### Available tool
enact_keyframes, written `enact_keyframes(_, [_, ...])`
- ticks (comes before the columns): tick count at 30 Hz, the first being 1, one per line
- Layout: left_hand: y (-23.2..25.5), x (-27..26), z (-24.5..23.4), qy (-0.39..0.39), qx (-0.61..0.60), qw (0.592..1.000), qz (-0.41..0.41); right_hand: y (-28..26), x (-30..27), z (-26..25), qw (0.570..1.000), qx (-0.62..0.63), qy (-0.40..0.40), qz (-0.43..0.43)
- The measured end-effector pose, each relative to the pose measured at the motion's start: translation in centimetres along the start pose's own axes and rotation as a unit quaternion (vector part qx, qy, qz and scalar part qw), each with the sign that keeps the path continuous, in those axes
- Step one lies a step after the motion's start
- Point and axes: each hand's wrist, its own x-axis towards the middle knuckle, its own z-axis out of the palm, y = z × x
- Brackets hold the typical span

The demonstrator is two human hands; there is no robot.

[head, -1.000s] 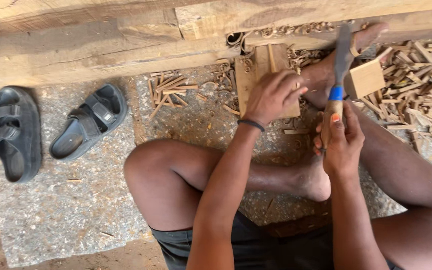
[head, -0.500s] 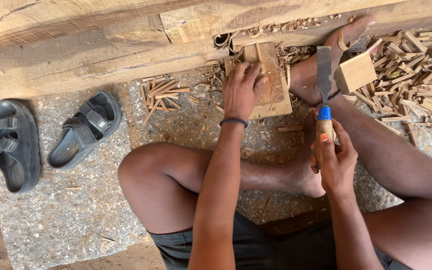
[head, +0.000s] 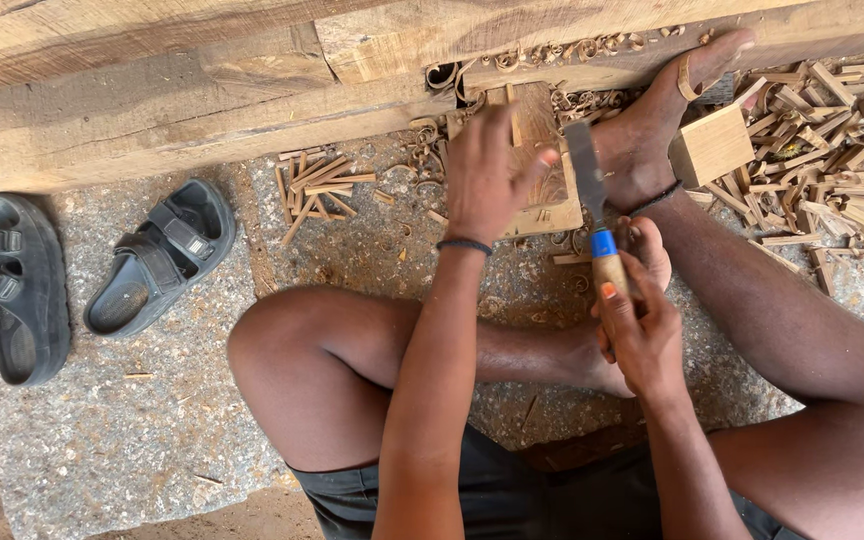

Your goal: The person carves a piece of wood using a chisel while sitting on the floor. They use their hands to guide the tool and their feet to hold the wood in place while removing wood shavings.

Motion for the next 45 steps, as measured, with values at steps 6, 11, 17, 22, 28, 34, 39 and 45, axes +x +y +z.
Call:
enact_keyframes(6, [5.1,-0.4,1.7,-0.128,-0.145,0.974,0.114,-0.5,-0.3,1.4,0.999,0.026,-0.034,0.029])
enact_keyframes(11, [6.0,-1.2,2.5,-0.195,-0.150,0.963,0.111,-0.8,-0.1,2.0,0.997,0.029,-0.052,0.057])
enact_keyframes(17, [5.2,-1.2,2.8,-0.183,-0.114,0.970,0.109,-0.7,0.5,2.5,0.996,0.011,-0.060,0.065])
enact_keyframes(22, [4.2,-0.4,3.7,-0.201,-0.098,0.969,0.108,-0.9,1.2,2.7,0.996,0.004,-0.072,0.062])
enact_keyframes(28, [3.1,0.7,3.9,-0.195,-0.098,0.971,0.101,-1.9,2.5,3.8,0.997,-0.035,-0.056,0.032])
enact_keyframes(34, [0.9,3.6,5.6,-0.177,-0.054,0.977,0.106,-2.9,5.6,5.7,0.996,0.041,-0.049,0.062])
enact_keyframes(39, [-0.3,5.3,7.1,-0.277,-0.039,0.956,0.085,-3.8,7.3,6.3,0.993,0.026,-0.049,0.100])
enact_keyframes(45, [-0.2,3.5,6.7,-0.198,-0.079,0.972,0.103,-2.4,6.3,7.5,0.983,0.165,-0.030,0.079])
